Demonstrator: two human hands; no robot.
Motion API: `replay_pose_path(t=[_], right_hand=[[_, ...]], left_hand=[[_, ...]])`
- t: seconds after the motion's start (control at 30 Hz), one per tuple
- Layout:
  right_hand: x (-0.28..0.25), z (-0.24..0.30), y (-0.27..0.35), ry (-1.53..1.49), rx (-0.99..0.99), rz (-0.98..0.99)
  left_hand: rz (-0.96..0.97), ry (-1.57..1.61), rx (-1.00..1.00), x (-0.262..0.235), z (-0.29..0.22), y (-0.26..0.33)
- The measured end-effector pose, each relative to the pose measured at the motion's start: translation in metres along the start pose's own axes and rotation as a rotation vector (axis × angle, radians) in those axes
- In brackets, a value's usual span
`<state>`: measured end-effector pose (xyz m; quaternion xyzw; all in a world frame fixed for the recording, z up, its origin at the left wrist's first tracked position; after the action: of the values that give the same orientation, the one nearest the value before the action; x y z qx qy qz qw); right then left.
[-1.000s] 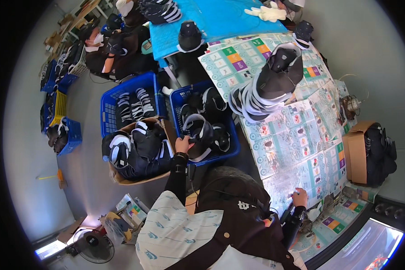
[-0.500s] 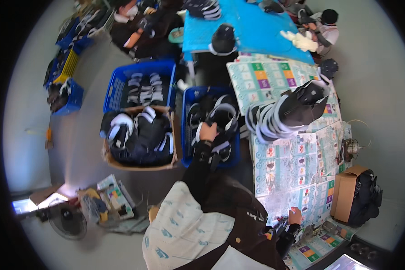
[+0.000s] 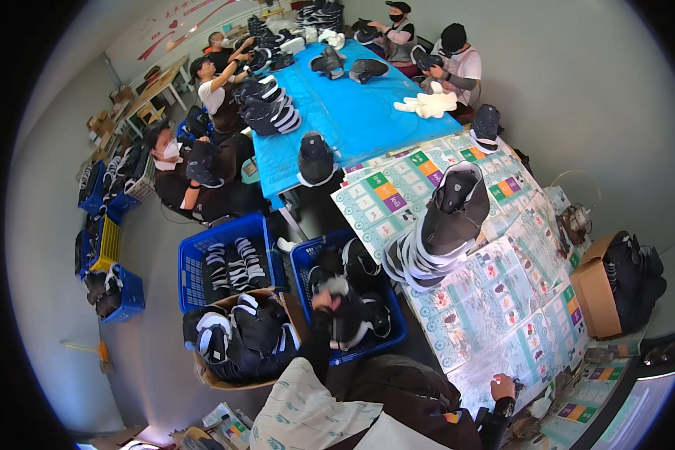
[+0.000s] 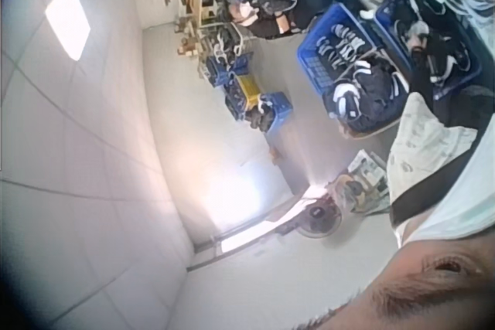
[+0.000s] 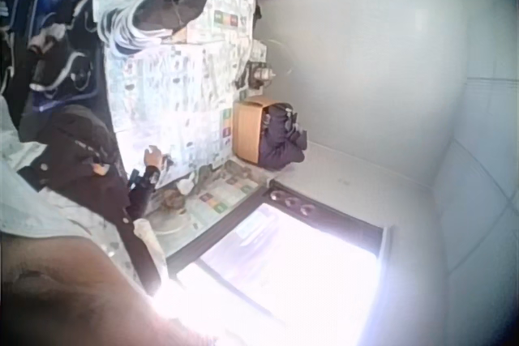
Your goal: The recorder uses a pneumatic air gun to clean dust or debris from black and white shoes at a factory workstation.
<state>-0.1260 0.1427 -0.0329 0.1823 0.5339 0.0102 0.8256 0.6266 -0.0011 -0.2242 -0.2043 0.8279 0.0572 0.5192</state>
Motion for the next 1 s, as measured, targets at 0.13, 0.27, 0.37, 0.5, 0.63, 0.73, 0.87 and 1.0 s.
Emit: replay_pose_path(t=[0.13, 0.27, 0.37, 0.5, 0.63, 0.73, 0.87, 1.0], right_hand=[[0.017, -0.005, -0.019, 0.015, -0.057, -0.003], [0.008, -0.022, 0.009, 0.002, 0.064, -0.068], [0.008, 0.001, 0.005, -0.098, 0.056, -0.031], [0.017, 0.005, 0.014, -0.039, 0.020, 0.080], [0.017, 0.025, 0.012, 0.058, -0.016, 0.193], [0.038, 0.070, -0.009, 0.035, -0.049, 0.301], [0.041, 0.105, -0.012, 0.190, -0.181, 0.279], [0.059, 0.178, -0.020, 0.039, 0.011, 0.513]], left_hand=[[-0.634, 0.252, 0.112, -0.220, -0.005, -0.257], [-0.382, 0.717, 0.488, -0.480, -0.288, -0.369], [-0.333, 1.138, 0.519, -0.561, -0.326, -0.311], [-0.251, 0.998, 0.251, -0.456, -0.257, -0.301], [-0.030, 0.527, -0.116, -0.197, -0.050, -0.277], [0.263, 0.380, -0.513, -0.006, 0.127, -0.168], [0.706, 0.037, -0.506, 0.178, 0.170, -0.011], [0.884, -0.168, -0.235, 0.249, 0.220, 0.100]])
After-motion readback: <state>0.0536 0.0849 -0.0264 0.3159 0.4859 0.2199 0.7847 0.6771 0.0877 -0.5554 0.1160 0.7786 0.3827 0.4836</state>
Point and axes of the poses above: each hand's wrist, its own y-axis away from the middle knuckle, its own x-axis out of the palm, z = x × y, the point moved 7 cm from there along -y, towards the middle knuckle, and after that the axes turned 3 degrees about -y, right-handed, at the moved point
